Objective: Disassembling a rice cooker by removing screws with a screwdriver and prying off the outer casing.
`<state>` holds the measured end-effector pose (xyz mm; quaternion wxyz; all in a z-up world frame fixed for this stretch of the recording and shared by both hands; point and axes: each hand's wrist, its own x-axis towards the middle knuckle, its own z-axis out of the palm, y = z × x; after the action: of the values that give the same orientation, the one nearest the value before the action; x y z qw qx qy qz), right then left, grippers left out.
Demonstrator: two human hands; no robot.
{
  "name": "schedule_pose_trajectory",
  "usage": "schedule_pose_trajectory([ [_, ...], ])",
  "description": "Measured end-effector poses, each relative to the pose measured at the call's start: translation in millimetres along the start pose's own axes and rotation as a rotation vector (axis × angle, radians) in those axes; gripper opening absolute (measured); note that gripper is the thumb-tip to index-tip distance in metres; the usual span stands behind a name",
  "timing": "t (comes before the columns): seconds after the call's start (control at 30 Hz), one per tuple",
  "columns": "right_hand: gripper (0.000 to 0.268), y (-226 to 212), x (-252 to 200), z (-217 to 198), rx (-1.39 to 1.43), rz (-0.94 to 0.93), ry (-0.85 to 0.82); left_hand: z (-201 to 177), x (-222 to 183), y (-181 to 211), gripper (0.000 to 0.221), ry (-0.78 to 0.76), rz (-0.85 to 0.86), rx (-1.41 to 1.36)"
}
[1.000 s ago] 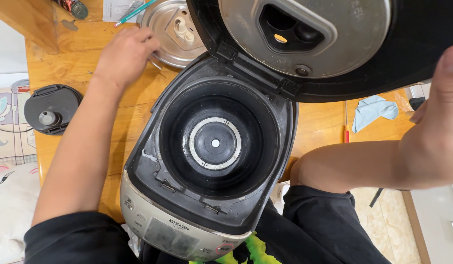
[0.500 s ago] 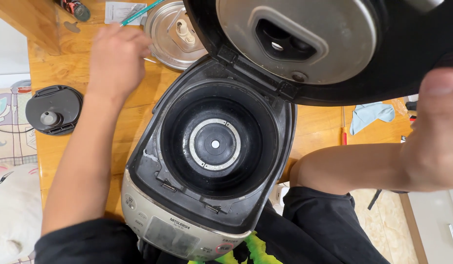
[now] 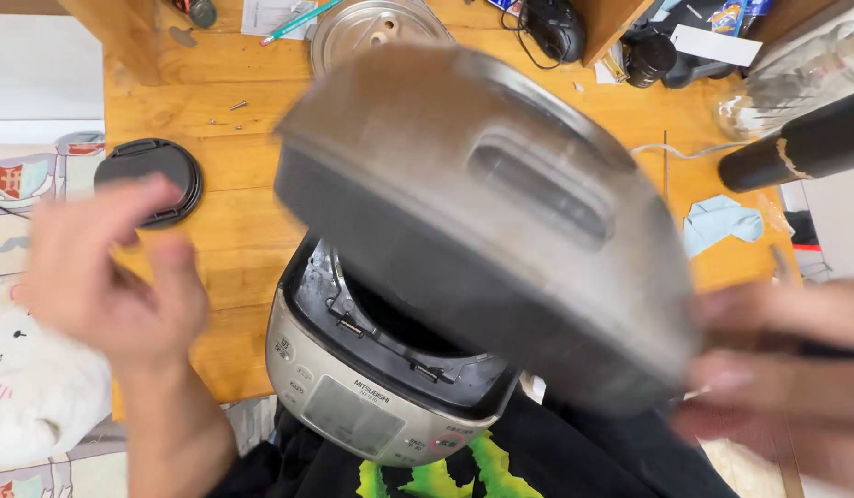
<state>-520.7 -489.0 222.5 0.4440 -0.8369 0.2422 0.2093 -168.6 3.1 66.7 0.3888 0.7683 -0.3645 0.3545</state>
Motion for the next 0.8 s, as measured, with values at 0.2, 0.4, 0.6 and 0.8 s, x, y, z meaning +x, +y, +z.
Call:
schedule_pose_trajectory([
  [0.2, 0.012, -161, 50, 97, -0.554, -1.329, 0.217, -14, -57, 69, 0.06, -0.134, 0.2, 0.035],
  [0.4, 0.029, -159, 75, 88, -0.583, -1.489, -0.117, 2, -75, 78, 0.055, -0.044, 0.183, 0.046],
  [0.6, 0.023, -170, 81, 116, -0.782, -1.479, -0.165, -5, -52, 99, 0.052, -0.11, 0.14, -0.002],
  [0.8, 0.013, -160, 88, 139, -0.936, -1.366, -0.314, -17, -52, 102, 0.035, -0.163, 0.136, 0.039],
])
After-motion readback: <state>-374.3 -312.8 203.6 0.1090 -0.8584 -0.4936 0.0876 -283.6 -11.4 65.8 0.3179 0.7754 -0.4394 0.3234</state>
